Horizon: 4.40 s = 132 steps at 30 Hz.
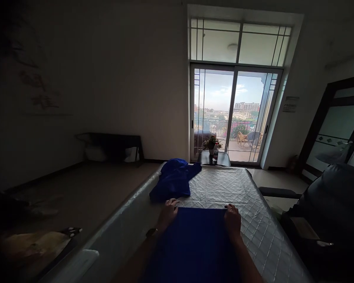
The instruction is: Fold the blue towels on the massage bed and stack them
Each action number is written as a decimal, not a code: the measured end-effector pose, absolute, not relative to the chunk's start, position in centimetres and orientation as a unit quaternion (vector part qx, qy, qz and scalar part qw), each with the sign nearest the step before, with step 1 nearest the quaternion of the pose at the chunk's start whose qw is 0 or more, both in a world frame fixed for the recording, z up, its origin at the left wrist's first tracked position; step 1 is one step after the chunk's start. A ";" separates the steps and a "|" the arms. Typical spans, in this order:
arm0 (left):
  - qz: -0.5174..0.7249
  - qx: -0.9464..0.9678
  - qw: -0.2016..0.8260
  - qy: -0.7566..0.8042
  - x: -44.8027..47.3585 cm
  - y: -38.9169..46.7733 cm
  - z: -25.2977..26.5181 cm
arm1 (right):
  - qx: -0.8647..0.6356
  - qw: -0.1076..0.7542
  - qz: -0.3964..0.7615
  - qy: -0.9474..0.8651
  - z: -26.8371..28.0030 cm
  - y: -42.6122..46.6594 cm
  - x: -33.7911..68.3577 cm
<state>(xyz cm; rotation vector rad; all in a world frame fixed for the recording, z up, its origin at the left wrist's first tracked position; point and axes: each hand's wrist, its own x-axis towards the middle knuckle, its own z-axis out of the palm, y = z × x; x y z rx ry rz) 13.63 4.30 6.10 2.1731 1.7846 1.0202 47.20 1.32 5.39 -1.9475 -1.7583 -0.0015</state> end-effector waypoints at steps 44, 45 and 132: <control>0.201 0.843 0.026 0.499 31.9 -1.1 2.9 | -0.673 0.053 -0.028 -0.737 2.8 -1.3 45.9; 0.206 0.843 0.033 0.496 32.6 -1.2 2.5 | -0.669 0.050 -0.032 -0.740 2.7 -1.3 46.0; 0.142 0.758 0.008 0.636 10.9 -10.5 1.2 | -0.686 0.097 0.044 -0.720 3.6 -13.3 45.5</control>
